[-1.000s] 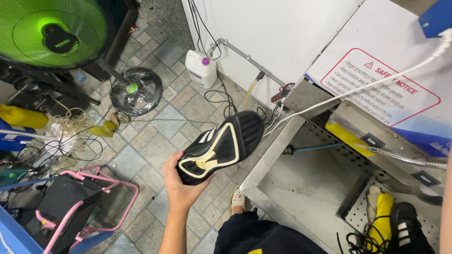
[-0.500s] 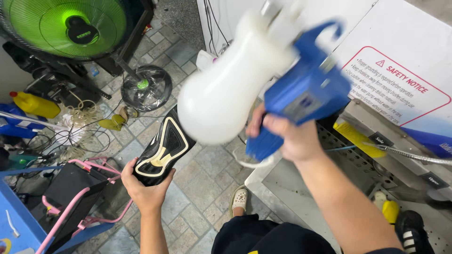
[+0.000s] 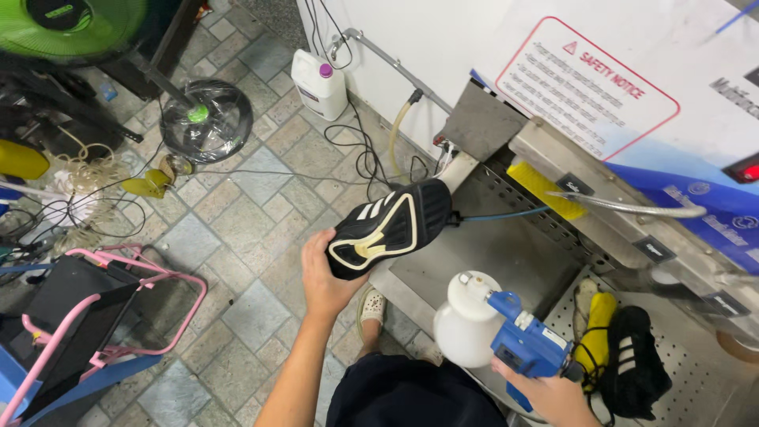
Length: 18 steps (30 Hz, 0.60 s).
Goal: The person cleans a black sneaker using a multifunctional shoe washing machine. They position the shoe under rotating brushes to clean the sole and upper, then use a handheld spray gun to apply cleaning solution to the shoe's surface.
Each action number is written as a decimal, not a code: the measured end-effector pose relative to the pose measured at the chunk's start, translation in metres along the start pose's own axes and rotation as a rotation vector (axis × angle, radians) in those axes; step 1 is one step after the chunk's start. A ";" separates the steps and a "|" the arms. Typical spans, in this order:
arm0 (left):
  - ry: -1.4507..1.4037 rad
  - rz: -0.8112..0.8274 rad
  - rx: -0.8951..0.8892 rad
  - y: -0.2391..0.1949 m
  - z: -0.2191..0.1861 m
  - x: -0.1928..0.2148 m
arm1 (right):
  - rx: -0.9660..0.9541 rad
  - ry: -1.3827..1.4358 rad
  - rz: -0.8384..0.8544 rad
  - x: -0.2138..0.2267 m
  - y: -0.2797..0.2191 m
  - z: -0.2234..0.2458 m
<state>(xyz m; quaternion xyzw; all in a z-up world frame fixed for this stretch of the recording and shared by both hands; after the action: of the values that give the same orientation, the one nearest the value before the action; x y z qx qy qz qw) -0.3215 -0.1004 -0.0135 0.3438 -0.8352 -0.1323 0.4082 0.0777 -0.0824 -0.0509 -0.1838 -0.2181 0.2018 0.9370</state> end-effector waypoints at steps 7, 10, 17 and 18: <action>0.054 0.046 -0.040 -0.019 -0.056 -0.060 | 0.175 -0.181 -0.226 0.058 -0.054 0.008; 0.075 0.061 -0.056 -0.024 -0.069 -0.077 | 0.141 -0.163 -0.252 0.062 -0.058 -0.001; 0.150 0.049 -0.074 -0.042 -0.082 -0.100 | 0.177 -0.006 -0.346 0.061 -0.050 0.028; 0.160 0.053 -0.068 -0.044 -0.082 -0.102 | 0.163 -0.018 -0.355 0.062 -0.049 0.031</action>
<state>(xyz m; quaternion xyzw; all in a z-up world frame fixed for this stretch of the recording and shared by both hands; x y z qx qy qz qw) -0.1942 -0.0576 -0.0441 0.3171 -0.8038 -0.1219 0.4883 0.1282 -0.0880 0.0171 -0.0642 -0.2386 0.0521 0.9676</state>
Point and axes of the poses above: each hand's wrist, its own y-axis towards the middle knuckle, its own x-axis out of the back of the hand, z = x × y, the point moved 9 cm from there along y, towards the middle knuckle, and after that the axes turned 7 degrees about y, right-handed, at the moved point
